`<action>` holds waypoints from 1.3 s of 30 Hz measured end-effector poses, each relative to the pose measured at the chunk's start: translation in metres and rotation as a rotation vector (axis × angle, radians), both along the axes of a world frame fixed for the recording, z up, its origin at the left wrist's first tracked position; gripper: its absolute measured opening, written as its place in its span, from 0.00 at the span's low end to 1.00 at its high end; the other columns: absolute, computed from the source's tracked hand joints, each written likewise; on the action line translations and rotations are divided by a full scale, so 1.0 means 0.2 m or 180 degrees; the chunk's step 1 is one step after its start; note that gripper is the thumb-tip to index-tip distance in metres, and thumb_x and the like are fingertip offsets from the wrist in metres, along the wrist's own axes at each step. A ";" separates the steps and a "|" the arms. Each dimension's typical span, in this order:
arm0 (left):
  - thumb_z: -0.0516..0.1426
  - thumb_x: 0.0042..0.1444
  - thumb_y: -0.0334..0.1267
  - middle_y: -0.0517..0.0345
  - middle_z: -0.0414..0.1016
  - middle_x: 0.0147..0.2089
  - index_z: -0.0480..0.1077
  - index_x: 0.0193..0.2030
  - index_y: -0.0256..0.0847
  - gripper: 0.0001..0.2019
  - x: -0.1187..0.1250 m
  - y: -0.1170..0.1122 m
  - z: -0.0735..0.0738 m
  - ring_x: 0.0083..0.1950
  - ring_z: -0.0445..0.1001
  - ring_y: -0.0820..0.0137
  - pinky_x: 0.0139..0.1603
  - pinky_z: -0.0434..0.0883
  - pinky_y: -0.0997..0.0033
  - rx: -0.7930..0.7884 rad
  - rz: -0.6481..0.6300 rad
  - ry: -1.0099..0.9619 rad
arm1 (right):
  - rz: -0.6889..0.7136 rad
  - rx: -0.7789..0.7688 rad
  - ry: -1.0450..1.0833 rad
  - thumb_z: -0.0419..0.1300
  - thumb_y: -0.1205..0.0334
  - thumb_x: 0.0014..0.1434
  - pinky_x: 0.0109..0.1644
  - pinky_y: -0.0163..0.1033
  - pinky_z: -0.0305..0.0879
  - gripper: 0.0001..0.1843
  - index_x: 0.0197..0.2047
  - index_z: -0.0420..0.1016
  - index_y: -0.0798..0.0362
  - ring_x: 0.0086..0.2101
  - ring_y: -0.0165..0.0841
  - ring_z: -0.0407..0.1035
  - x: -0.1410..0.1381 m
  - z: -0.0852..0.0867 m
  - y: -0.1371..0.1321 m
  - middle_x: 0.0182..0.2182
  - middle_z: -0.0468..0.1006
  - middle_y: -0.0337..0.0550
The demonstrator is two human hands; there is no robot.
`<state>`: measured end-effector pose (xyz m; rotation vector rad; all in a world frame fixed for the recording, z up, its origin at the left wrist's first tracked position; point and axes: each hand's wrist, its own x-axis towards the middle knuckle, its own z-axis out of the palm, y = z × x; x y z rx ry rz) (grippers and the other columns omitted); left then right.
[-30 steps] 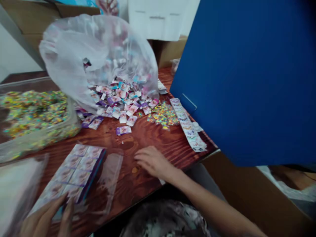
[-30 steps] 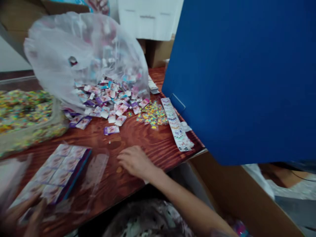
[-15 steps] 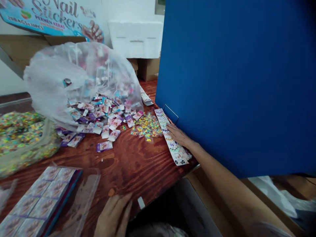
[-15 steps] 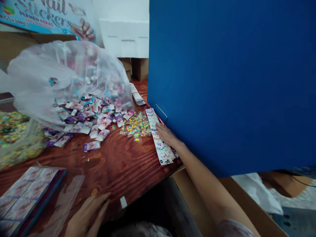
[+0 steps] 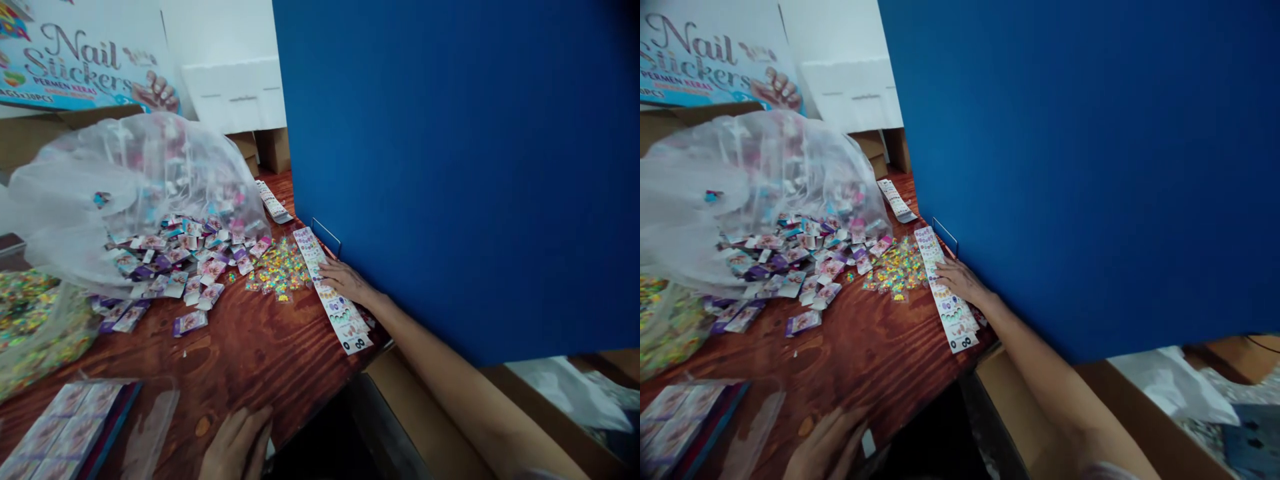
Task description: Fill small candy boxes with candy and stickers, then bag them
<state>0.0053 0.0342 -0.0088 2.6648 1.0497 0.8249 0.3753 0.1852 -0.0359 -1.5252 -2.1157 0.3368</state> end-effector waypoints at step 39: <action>0.63 0.47 0.42 0.56 0.79 0.32 0.74 0.37 0.36 0.13 0.09 -0.14 0.30 0.31 0.74 0.72 0.35 0.69 0.74 -0.3315 0.0474 -0.3230 | 0.0615 -0.0016 0.1684 0.58 0.59 0.61 0.45 0.38 0.67 0.11 0.46 0.75 0.50 0.42 0.34 0.73 -0.84 0.46 -0.87 0.43 0.79 0.44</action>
